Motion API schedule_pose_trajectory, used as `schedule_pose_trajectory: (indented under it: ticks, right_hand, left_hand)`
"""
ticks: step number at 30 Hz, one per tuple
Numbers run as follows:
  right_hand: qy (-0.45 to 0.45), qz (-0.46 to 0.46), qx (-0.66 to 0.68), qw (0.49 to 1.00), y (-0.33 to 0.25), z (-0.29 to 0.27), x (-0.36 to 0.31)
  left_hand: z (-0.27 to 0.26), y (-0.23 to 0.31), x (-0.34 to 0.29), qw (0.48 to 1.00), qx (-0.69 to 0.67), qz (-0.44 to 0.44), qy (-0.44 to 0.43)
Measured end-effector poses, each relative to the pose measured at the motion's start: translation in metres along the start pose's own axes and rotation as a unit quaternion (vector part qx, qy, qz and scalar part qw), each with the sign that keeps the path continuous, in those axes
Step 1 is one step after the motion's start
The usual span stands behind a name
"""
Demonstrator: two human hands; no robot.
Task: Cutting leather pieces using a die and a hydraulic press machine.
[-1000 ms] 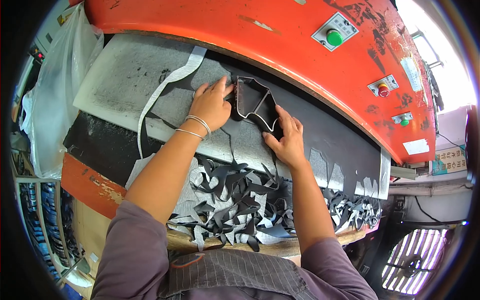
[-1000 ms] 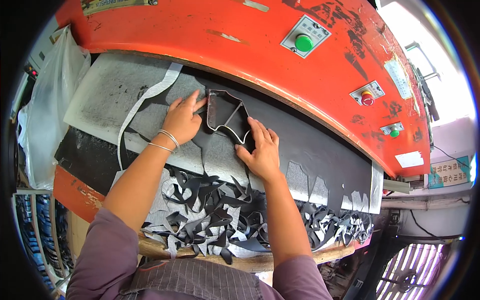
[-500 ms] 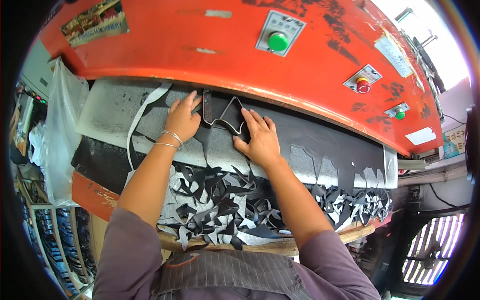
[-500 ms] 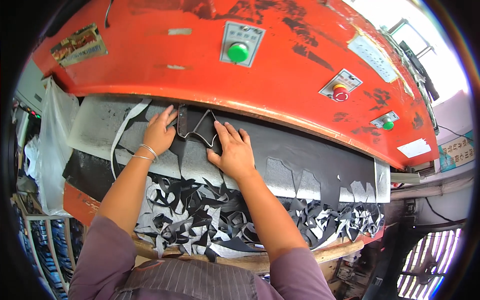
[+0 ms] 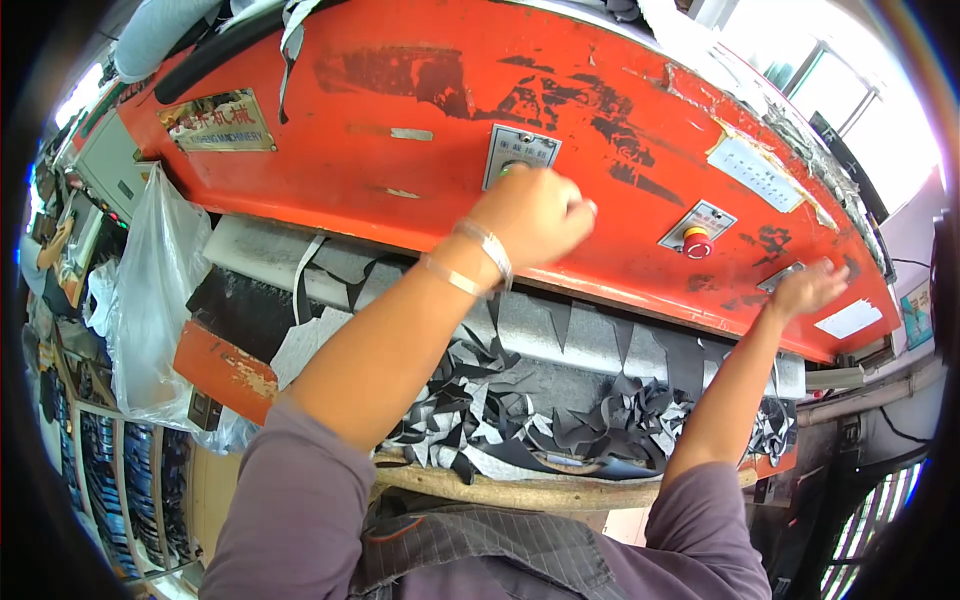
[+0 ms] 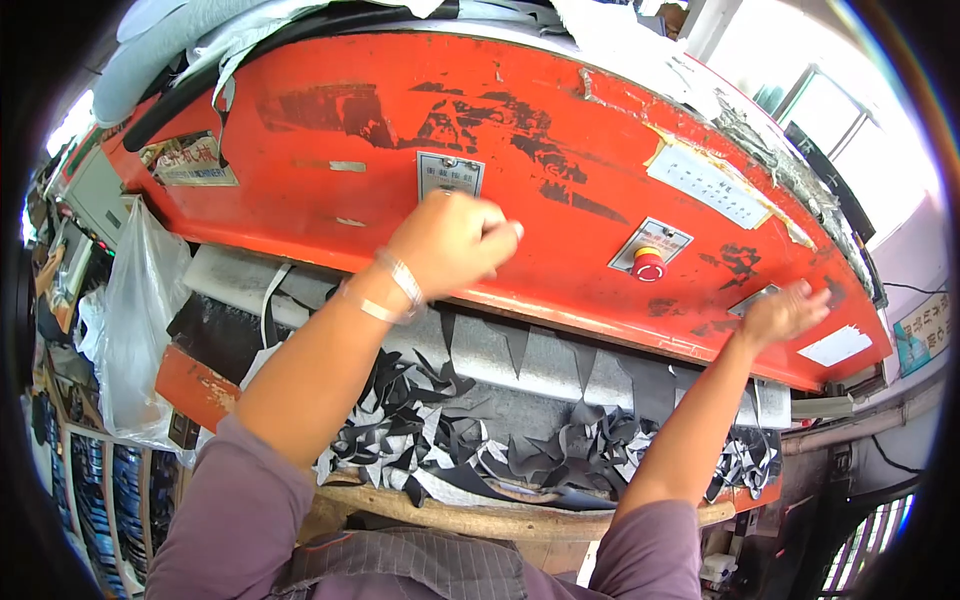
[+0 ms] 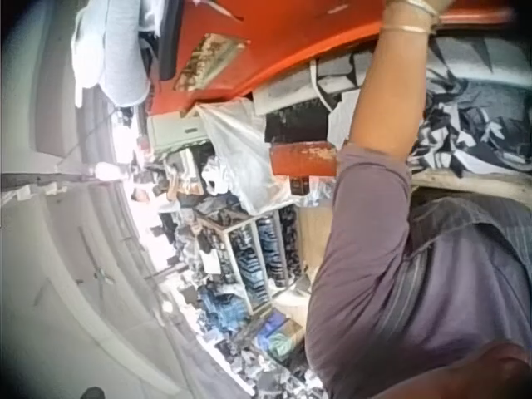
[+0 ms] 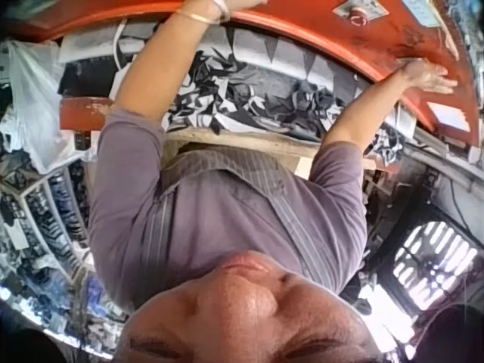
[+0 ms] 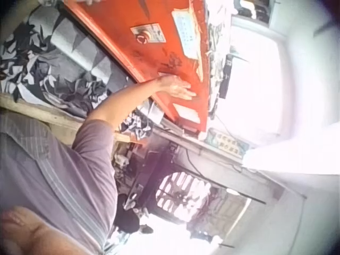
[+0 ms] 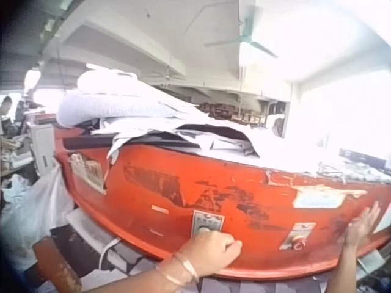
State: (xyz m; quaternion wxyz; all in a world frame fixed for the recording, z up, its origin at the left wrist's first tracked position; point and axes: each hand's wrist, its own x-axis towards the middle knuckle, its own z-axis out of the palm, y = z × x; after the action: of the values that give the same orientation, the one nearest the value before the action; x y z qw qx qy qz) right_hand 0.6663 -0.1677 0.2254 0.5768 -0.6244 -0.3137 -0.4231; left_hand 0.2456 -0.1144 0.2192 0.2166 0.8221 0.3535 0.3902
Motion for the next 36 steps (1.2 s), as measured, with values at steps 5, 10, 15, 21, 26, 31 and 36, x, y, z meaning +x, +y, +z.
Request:
schedule_pose_trajectory:
  ticks: [5,10,15,21,26,31,36]
  right_hand:
    - [-0.132,0.046,0.082,0.987,-0.041,-0.04,-0.003]
    - [-0.632,-0.005,0.155,0.759,-0.109,-0.194,-0.115]
    - [-0.764,-0.173,0.324,0.53,-0.205,-0.289,-0.2]
    - [-0.738,-0.226,0.214,0.598,-0.234,-0.304,-0.236]
    - [-0.779,-0.23,0.178,0.555,-0.241,-0.283,-0.232]
    - [-0.879,-0.132,0.246,0.385,-0.254,-0.184,-0.18]
    - [-0.726,-0.155,0.162,0.65,-0.254,-0.013,-0.244]
  left_hand:
    - [-0.013,0.019,-0.023,0.998,0.042,-0.047,0.012]
    - [-0.024,0.031,-0.179,0.956,0.047,-0.196,-0.212]
    - [-0.028,0.059,-0.289,0.963,0.066,-0.167,-0.198]
    - [-0.015,0.051,-0.312,0.98,0.129,-0.134,-0.071]
    - [-0.022,0.042,-0.295,0.98,0.119,-0.141,-0.078]
    - [-0.046,0.023,-0.268,0.966,0.063,-0.148,-0.202]
    - [-0.055,-0.048,-0.202,0.834,-0.343,-0.408,-0.143]
